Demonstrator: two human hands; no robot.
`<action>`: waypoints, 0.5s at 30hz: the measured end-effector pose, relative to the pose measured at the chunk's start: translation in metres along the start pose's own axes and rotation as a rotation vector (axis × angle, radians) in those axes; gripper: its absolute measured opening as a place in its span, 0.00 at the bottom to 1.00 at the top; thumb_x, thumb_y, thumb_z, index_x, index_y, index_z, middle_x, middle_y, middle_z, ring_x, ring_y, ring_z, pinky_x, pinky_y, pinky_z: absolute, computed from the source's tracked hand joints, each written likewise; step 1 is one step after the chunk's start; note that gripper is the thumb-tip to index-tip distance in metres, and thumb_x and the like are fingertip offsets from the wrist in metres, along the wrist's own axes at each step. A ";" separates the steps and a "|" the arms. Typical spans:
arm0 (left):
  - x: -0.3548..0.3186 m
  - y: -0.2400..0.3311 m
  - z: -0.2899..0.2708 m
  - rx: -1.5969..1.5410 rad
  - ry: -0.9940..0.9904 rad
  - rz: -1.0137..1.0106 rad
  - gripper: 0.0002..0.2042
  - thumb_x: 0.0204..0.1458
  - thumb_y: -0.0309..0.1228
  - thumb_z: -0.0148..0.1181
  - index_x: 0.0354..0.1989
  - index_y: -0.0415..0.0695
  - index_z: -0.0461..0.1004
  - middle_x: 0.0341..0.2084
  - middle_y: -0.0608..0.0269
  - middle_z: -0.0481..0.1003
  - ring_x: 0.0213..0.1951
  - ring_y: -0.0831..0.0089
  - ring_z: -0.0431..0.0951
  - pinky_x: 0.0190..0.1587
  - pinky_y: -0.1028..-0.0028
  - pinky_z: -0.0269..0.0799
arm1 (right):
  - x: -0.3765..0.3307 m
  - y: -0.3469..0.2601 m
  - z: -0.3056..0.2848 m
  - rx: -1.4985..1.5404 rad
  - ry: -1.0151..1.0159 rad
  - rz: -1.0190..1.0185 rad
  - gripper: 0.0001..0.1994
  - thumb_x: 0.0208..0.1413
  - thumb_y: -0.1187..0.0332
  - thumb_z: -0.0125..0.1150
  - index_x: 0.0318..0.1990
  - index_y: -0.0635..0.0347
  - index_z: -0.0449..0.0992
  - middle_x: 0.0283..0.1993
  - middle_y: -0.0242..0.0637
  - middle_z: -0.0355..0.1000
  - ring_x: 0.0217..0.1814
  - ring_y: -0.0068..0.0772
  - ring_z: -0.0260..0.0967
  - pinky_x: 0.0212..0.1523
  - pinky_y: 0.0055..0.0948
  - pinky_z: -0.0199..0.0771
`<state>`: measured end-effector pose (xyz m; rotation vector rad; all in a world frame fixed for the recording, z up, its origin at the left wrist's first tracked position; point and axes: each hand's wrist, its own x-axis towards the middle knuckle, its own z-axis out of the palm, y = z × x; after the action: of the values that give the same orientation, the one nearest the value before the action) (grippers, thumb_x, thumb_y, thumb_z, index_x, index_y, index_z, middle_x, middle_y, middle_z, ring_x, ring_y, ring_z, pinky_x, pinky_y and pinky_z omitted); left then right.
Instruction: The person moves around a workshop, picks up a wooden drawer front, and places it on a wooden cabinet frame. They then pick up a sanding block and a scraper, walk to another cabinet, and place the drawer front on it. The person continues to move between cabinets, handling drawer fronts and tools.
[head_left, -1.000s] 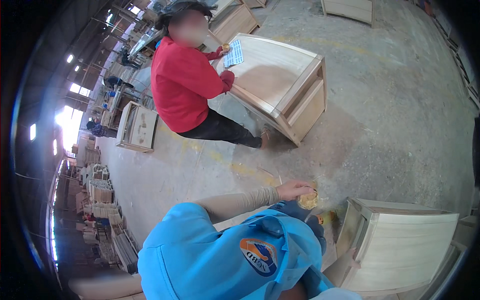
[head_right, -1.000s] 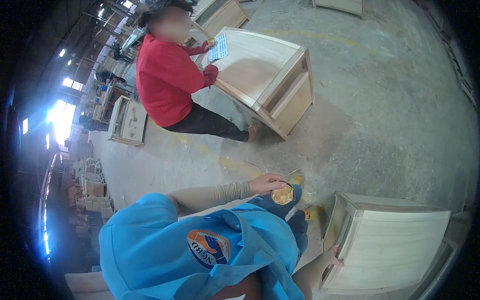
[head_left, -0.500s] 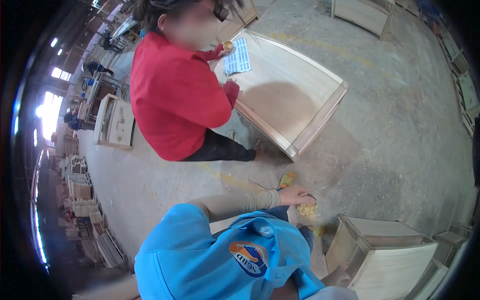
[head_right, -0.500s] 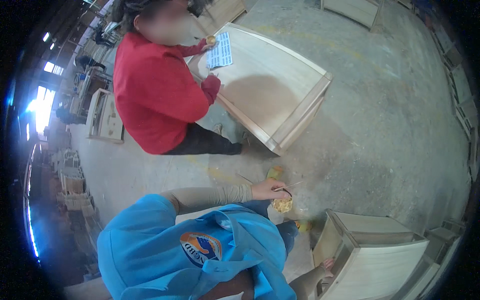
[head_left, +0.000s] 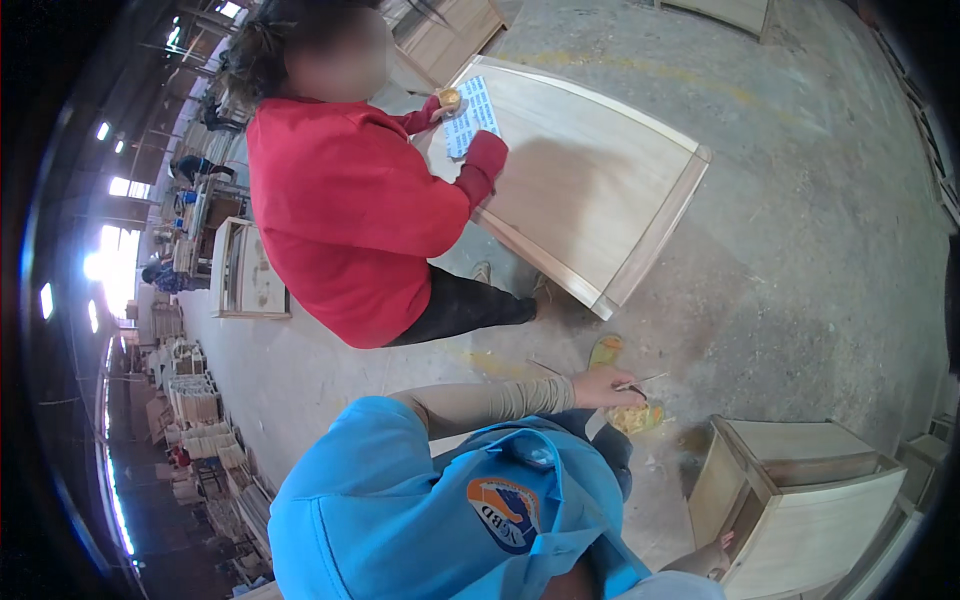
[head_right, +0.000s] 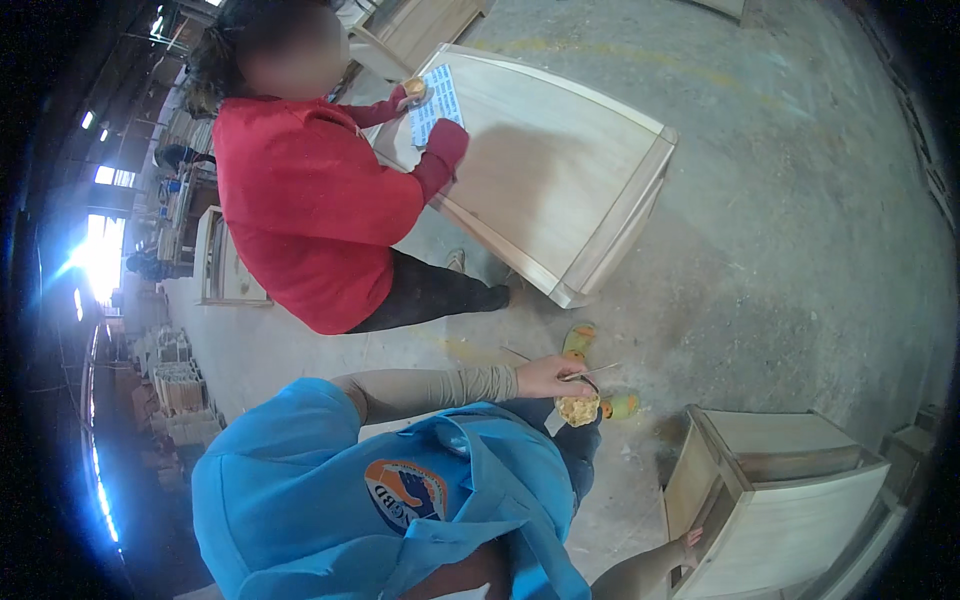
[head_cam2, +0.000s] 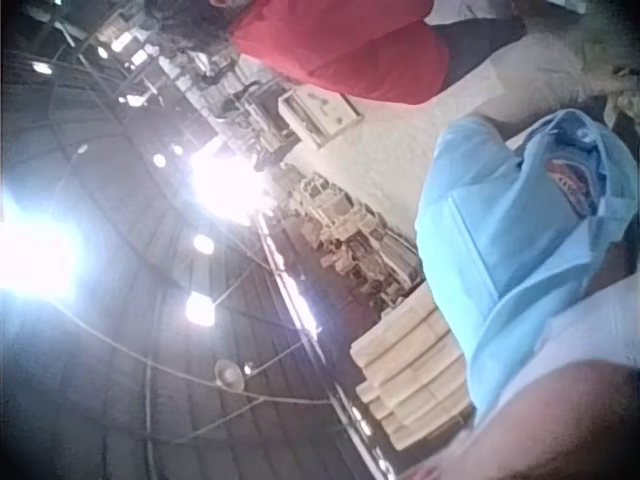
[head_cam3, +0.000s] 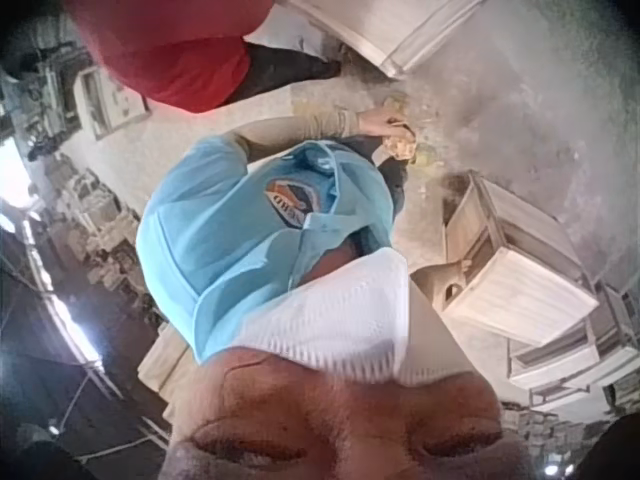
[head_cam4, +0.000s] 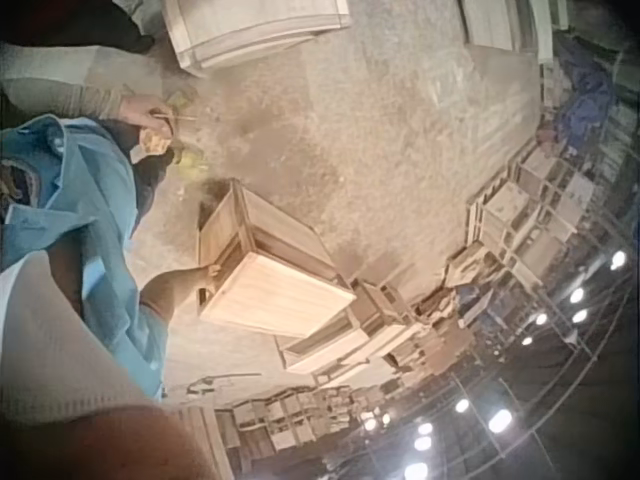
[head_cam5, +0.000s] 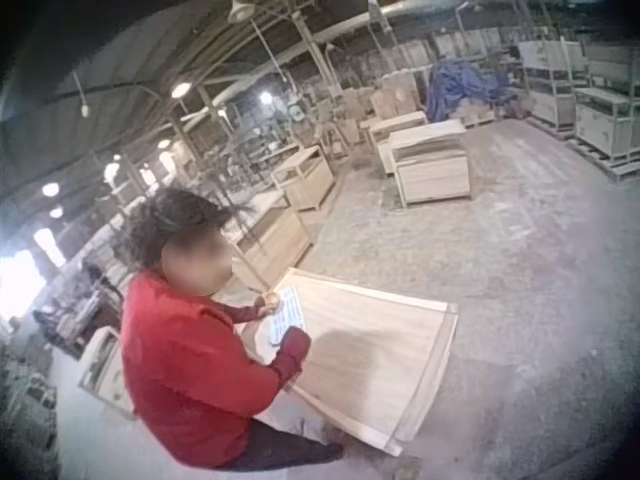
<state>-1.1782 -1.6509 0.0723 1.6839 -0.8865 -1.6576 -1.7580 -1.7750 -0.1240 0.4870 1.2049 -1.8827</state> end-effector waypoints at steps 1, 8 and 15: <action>-0.002 0.007 0.003 -0.001 -0.019 -0.025 0.18 0.47 0.44 0.53 0.40 0.42 0.69 0.31 0.61 0.70 0.36 0.75 0.68 0.39 0.76 0.62 | 0.004 -0.004 0.000 0.009 0.005 -0.003 0.30 0.45 0.49 0.50 0.56 0.51 0.55 0.60 0.38 0.50 0.60 0.38 0.50 0.50 0.53 0.57; 0.000 0.011 0.041 -0.037 0.037 -0.006 0.20 0.47 0.45 0.53 0.42 0.43 0.69 0.35 0.61 0.71 0.39 0.74 0.68 0.45 0.75 0.61 | 0.049 0.001 0.013 0.049 0.002 -0.006 0.29 0.46 0.50 0.48 0.55 0.52 0.56 0.60 0.38 0.51 0.60 0.39 0.50 0.51 0.52 0.56; -0.005 0.014 0.090 0.145 0.065 -0.078 0.22 0.46 0.48 0.52 0.42 0.43 0.69 0.37 0.59 0.71 0.41 0.72 0.68 0.47 0.73 0.60 | 0.095 -0.001 0.015 0.076 0.002 0.023 0.27 0.48 0.51 0.46 0.55 0.52 0.57 0.59 0.38 0.51 0.60 0.39 0.50 0.52 0.52 0.55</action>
<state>-1.2685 -1.6522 0.0837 1.8809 -0.9402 -1.6127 -1.8130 -1.8296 -0.1818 0.5422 1.1276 -1.9139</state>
